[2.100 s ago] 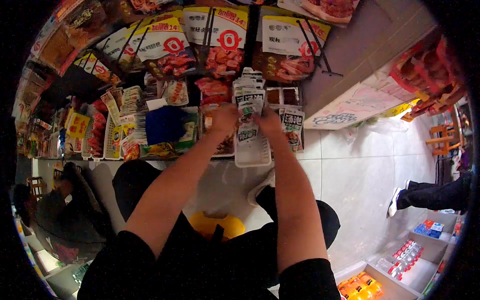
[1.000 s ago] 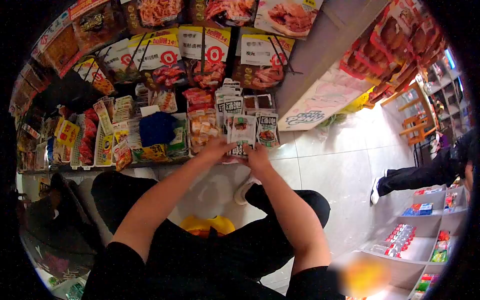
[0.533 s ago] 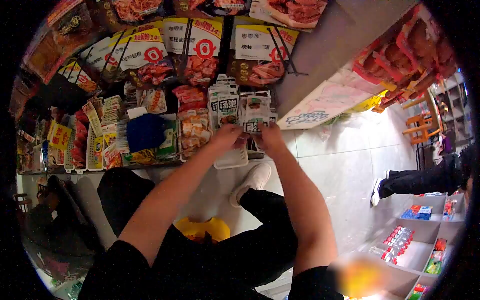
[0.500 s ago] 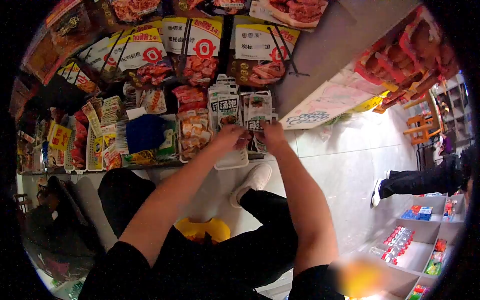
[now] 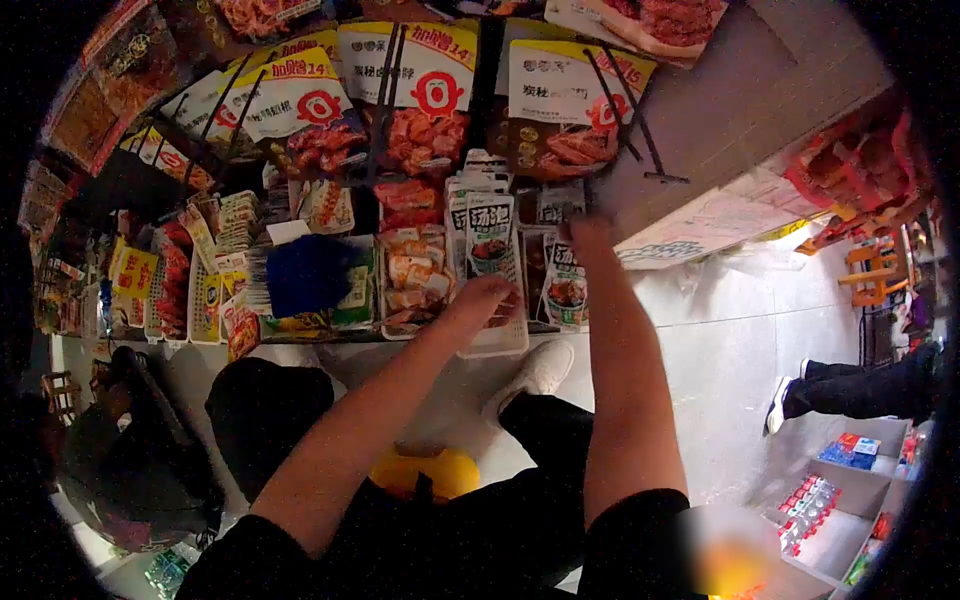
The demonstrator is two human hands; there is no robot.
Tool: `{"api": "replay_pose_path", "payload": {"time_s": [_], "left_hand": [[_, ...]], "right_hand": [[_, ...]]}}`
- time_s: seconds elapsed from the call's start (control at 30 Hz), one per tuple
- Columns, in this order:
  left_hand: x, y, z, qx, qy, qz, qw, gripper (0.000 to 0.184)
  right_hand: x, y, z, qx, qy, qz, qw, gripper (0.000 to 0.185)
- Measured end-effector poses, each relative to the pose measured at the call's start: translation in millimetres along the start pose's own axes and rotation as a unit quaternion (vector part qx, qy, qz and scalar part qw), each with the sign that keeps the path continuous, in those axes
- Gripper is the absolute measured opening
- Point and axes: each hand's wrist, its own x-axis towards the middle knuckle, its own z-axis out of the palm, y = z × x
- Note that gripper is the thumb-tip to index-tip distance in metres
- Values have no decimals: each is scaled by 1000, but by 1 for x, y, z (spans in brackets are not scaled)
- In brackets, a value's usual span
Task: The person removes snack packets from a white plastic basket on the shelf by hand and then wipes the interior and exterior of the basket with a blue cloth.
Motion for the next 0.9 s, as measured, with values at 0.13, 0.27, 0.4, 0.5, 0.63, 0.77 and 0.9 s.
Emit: {"api": "replay_pose_path", "payload": {"time_s": [0.13, 0.27, 0.4, 0.5, 0.63, 0.77, 0.9], "left_hand": [[0, -3, -5, 6, 1, -2, 1000, 17], [8, -14, -6, 0, 12, -1, 1000, 16], [3, -11, -9, 6, 37, -5, 999, 16], [2, -11, -14, 16, 68, 17, 997, 15], [13, -12, -30, 80, 82, 79, 990, 11], [50, -16, -42, 203, 167, 158, 952, 12], [82, -7, -53, 392, 219, 271, 851, 23]], "right_hand": [[35, 1, -19, -189, 20, 8, 982, 17], [79, 25, -48, -656, -34, -172, 734, 14], [28, -7, -25, -859, -15, -203, 469, 20], [17, -21, -14, -869, -43, -113, 480, 24], [-12, -11, -3, -539, 180, -181, 803, 24], [-49, -4, 26, -531, 23, -248, 810, 23], [-49, 54, 43, -526, -129, -257, 800, 28]]}}
